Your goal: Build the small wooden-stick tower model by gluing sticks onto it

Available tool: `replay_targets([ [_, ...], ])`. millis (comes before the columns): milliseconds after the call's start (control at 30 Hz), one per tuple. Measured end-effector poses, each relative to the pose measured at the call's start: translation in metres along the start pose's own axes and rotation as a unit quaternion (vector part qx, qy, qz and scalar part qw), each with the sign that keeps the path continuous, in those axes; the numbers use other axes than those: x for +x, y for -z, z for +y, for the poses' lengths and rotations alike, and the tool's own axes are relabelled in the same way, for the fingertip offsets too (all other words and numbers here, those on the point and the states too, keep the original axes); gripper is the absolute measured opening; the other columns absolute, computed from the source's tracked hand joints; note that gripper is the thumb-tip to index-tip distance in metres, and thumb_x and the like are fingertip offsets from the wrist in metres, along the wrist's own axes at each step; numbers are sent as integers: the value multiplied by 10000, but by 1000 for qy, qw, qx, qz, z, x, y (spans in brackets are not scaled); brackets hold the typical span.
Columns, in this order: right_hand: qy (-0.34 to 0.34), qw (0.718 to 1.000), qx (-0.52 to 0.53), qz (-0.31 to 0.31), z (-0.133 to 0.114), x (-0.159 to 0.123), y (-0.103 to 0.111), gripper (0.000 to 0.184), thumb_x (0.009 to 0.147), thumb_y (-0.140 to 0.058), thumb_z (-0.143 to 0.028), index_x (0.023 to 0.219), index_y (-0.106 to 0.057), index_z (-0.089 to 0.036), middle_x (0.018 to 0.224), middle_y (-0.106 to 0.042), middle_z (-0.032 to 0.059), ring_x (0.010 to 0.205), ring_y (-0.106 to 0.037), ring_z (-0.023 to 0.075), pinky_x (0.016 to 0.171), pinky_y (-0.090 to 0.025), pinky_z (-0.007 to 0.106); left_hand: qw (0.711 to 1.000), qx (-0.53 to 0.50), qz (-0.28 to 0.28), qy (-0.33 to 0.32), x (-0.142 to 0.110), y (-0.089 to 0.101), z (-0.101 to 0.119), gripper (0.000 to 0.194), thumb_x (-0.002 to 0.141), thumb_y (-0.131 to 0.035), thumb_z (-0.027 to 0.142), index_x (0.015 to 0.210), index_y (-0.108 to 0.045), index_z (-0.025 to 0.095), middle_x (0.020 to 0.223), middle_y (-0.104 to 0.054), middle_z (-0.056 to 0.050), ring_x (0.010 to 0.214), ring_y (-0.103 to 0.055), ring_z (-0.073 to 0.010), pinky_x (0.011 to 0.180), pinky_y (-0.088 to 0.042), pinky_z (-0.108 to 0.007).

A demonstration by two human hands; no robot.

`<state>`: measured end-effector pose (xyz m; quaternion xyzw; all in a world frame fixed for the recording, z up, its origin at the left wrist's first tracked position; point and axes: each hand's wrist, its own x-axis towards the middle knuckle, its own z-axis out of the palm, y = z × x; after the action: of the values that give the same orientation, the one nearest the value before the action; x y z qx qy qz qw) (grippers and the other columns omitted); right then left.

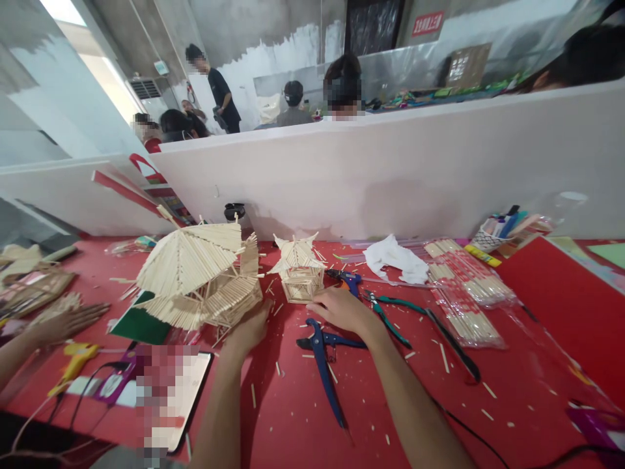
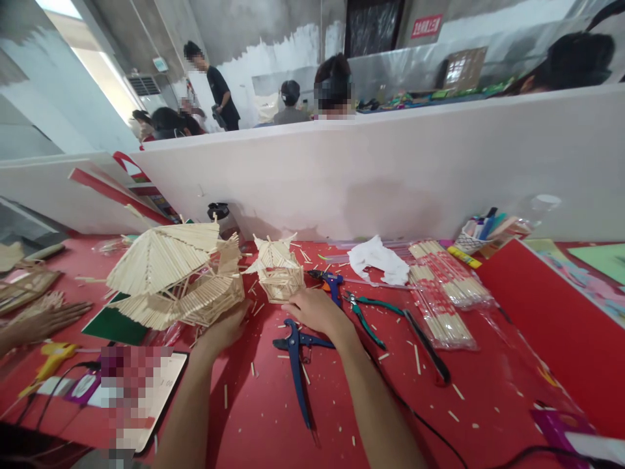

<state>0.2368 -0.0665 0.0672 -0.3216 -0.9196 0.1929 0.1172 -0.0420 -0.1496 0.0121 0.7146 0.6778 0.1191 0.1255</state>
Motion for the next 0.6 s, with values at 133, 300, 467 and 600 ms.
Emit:
replay_targets([
  [133,-5,1000,8,-17,-5,1,-3,344,1012,-515,-350,833,-752,-177,896,-762,110,841,-701,237,739,-431,285,999,-42,-13,-10,0,12,10,415,764,-519,72,1146,-584,221,1046,-685,-80,1017,-634,-246,959,-465,-383],
  [300,3,991,133,-27,-15,4,-8,154,946,-630,-314,954,-735,-201,876,-750,56,791,-673,190,709,-421,254,963,-252,34,-88,3,33,36,148,868,-542,180,1011,-547,219,950,-637,-20,889,-623,-165,857,-495,-300],
  [467,45,972,230,-17,-22,9,-12,157,943,-640,-305,1007,-740,-202,922,-748,42,810,-648,167,733,-428,245,915,-381,109,-82,2,37,55,169,895,-652,333,963,-565,204,928,-639,-23,869,-640,-154,830,-523,-297],
  [600,44,966,255,8,-22,6,-6,199,964,-599,-288,931,-768,-190,844,-756,27,744,-640,153,694,-419,238,897,-416,130,-68,2,33,59,227,860,-700,377,911,-572,197,897,-653,-22,826,-652,-151,800,-544,-298],
])
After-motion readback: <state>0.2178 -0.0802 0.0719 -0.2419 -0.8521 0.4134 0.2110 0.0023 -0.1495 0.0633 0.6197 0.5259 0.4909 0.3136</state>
